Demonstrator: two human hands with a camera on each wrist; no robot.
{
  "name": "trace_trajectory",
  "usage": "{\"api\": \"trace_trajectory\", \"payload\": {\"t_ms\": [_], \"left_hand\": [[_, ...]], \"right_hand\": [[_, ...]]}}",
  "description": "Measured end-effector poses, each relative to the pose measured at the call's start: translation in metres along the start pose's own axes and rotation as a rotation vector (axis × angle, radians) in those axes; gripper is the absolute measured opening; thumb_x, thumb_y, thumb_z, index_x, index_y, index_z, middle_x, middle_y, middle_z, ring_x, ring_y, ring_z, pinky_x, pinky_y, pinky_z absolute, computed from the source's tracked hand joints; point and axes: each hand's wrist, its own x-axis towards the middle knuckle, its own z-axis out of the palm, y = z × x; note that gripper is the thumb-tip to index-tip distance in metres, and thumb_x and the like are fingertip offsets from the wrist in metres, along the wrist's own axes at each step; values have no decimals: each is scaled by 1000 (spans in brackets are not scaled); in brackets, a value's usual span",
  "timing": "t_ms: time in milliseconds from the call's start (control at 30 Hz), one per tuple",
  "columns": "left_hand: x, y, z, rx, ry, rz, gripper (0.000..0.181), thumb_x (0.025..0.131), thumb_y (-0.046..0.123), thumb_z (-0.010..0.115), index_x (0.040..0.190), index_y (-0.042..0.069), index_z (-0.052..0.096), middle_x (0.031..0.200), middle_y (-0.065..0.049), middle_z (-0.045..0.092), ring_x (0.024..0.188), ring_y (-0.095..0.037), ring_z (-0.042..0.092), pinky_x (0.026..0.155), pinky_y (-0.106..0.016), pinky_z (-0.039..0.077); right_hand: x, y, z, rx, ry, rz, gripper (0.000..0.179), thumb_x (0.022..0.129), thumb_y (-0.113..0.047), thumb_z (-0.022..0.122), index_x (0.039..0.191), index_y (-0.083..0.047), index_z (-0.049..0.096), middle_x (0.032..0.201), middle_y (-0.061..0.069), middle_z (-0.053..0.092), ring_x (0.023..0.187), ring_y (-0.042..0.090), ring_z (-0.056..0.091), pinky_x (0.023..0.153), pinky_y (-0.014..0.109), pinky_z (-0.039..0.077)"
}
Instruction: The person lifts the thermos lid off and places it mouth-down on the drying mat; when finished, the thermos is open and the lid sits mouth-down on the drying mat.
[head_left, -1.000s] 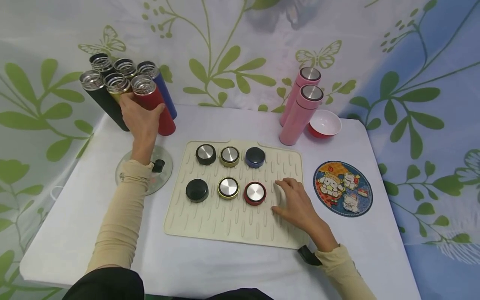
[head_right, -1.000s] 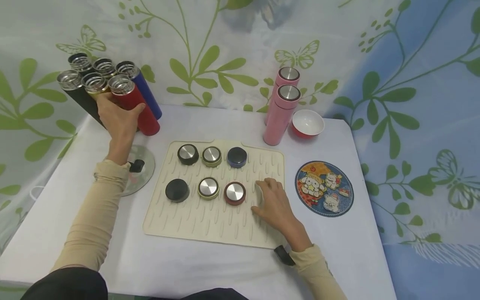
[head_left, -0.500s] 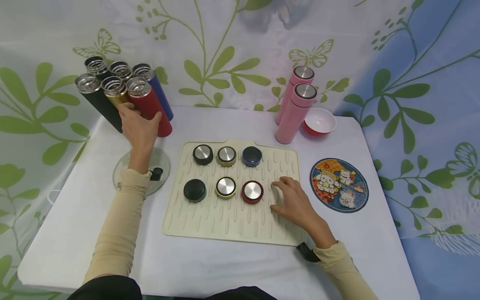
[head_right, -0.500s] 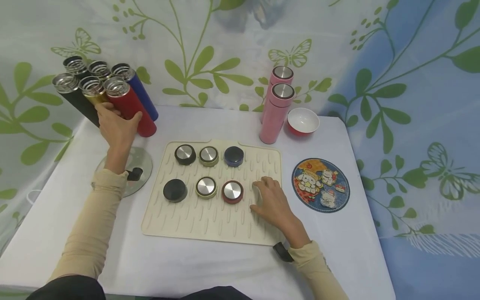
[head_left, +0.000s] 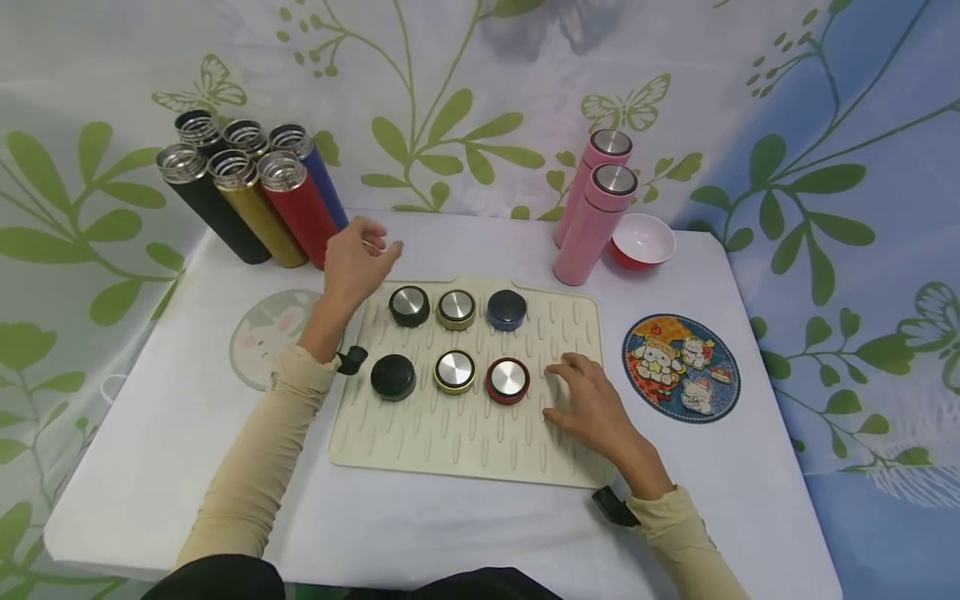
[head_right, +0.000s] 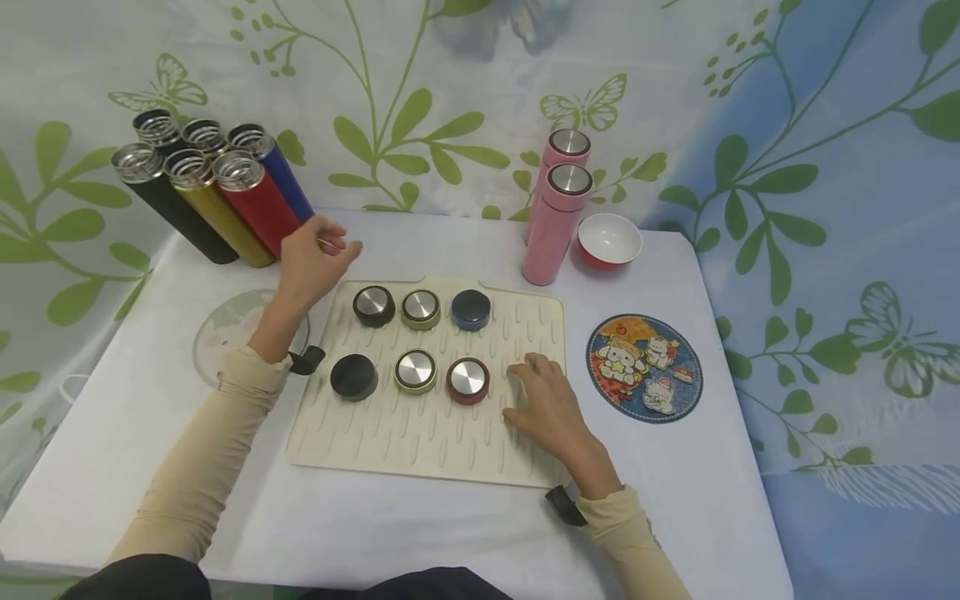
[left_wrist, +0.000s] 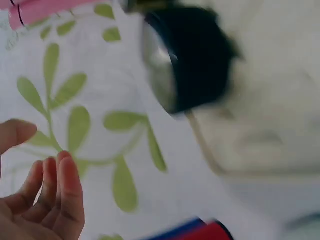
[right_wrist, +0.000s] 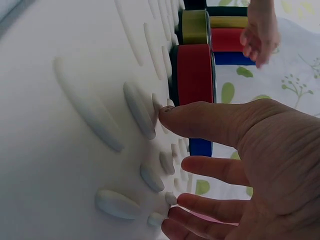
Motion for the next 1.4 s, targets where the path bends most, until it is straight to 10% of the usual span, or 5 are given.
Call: {"api": "trace_trajectory", "payload": {"t_ms": [267, 600, 1033, 1400], "left_hand": [[19, 73, 61, -119, -267, 248, 39, 89, 27, 75, 117, 4, 61, 105, -11, 69, 97, -24, 67, 88, -38, 49], [21, 118, 146, -104, -430, 170, 69, 86, 30, 79, 141, 6, 44, 131, -12, 59, 120, -24, 55, 97, -34, 45], [13, 157, 193, -110, -358, 72, 86, 80, 38, 85, 147, 15, 37, 127, -3, 56, 114, -15, 52, 89, -32, 46], [11, 161, 200, -156, -309, 111, 67, 79, 34, 86, 129, 16, 44, 121, -1, 53, 108, -16, 51, 85, -30, 45]], "right_hand": [[1, 4, 2, 3, 3, 7, 60, 72, -19, 89, 123, -1, 66, 141, 25, 50, 126, 42, 47, 97, 58, 43], [-7, 5, 9, -11, -12, -6, 60, 70, -20, 92, 121, -2, 68, 143, 22, 50, 130, 40, 47, 101, 56, 43], [-13, 4, 4, -41, -15, 13, 58, 71, -22, 91, 121, -4, 68, 144, 20, 50, 131, 38, 46, 100, 55, 44], [-13, 7, 1, -21, 24, 5, 58, 71, -22, 91, 121, -3, 68, 144, 20, 50, 131, 38, 46, 99, 56, 44]]}}
